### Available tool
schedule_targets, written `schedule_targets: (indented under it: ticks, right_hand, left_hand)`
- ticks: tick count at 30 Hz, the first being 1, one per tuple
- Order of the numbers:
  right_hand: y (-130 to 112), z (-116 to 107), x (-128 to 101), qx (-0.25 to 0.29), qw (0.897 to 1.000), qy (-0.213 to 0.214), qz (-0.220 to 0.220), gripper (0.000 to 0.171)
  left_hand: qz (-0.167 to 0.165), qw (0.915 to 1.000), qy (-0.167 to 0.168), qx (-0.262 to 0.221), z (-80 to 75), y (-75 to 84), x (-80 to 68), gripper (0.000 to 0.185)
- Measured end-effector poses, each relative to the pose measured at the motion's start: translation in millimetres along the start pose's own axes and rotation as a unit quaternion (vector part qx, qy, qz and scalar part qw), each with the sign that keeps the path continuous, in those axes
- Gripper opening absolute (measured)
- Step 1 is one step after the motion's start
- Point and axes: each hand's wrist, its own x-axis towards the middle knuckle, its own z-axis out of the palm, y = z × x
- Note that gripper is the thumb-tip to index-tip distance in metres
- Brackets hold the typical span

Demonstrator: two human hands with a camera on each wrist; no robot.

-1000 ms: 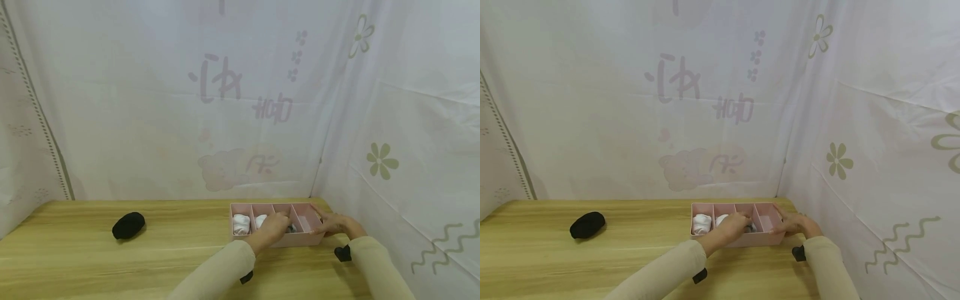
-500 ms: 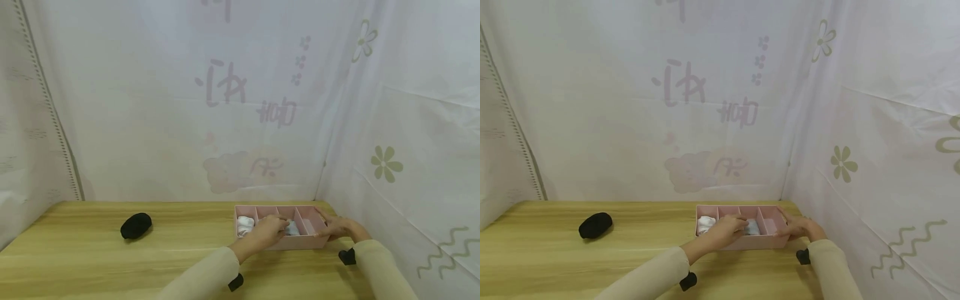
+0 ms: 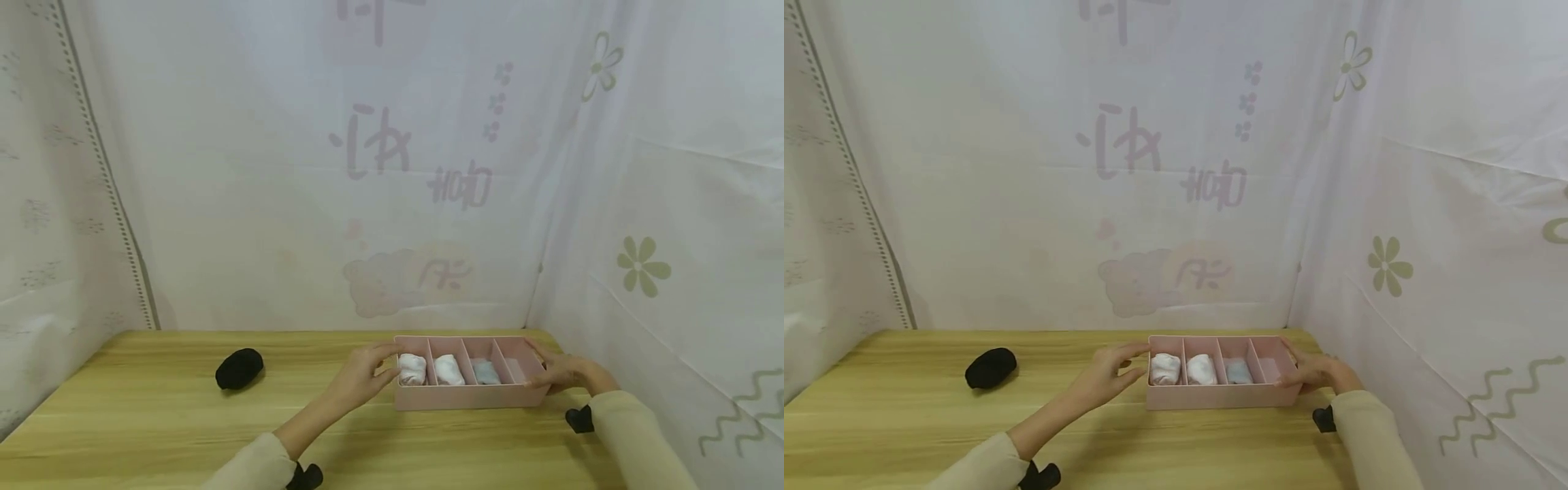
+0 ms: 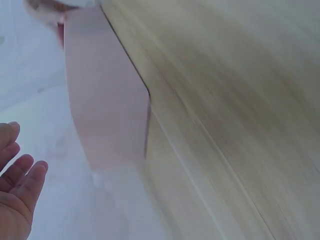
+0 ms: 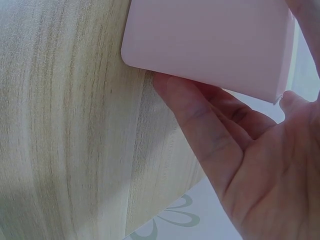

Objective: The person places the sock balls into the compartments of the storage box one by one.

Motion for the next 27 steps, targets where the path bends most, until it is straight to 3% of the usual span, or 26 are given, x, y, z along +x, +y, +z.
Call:
schedule_targets:
  ticks: [6, 9, 12, 18, 25, 27]
  right_hand:
    - [0.3, 2.0, -0.9, -0.013, 1.000, 0.000, 0.000, 0.116]
    - [0.0, 0.3, -1.5, -0.035, 0.999, 0.010, -0.002, 0.118]
    - [-0.7, -1.4, -0.4, -0.021, 1.000, 0.002, -0.006, 0.118]
    - [-1.6, -2.9, 1.9, 0.012, 1.000, -0.018, -0.006, 0.116]
    - [-0.7, -2.5, -0.7, 0.000, 1.000, -0.002, -0.004, 0.115]
    - [0.2, -2.0, -1.3, 0.003, 1.000, 0.001, -0.002, 0.115]
  left_hand:
    - [-0.026, 0.9979, 0.039, 0.044, -33.2, -19.3, -27.2, 0.042]
    - [-0.028, 0.9945, 0.060, 0.081, -46.3, -29.0, -37.7, 0.043]
    - [-0.035, 0.9890, 0.078, 0.121, -58.7, -37.1, -48.0, 0.044]
    - [-0.099, 0.9760, 0.073, 0.179, -85.8, -47.4, -68.4, 0.048]
    - [-0.087, 0.9658, 0.091, 0.226, -110.3, -64.9, -88.0, 0.054]
    - [-0.102, 0.9656, 0.082, 0.225, -115.4, -68.7, -92.4, 0.056]
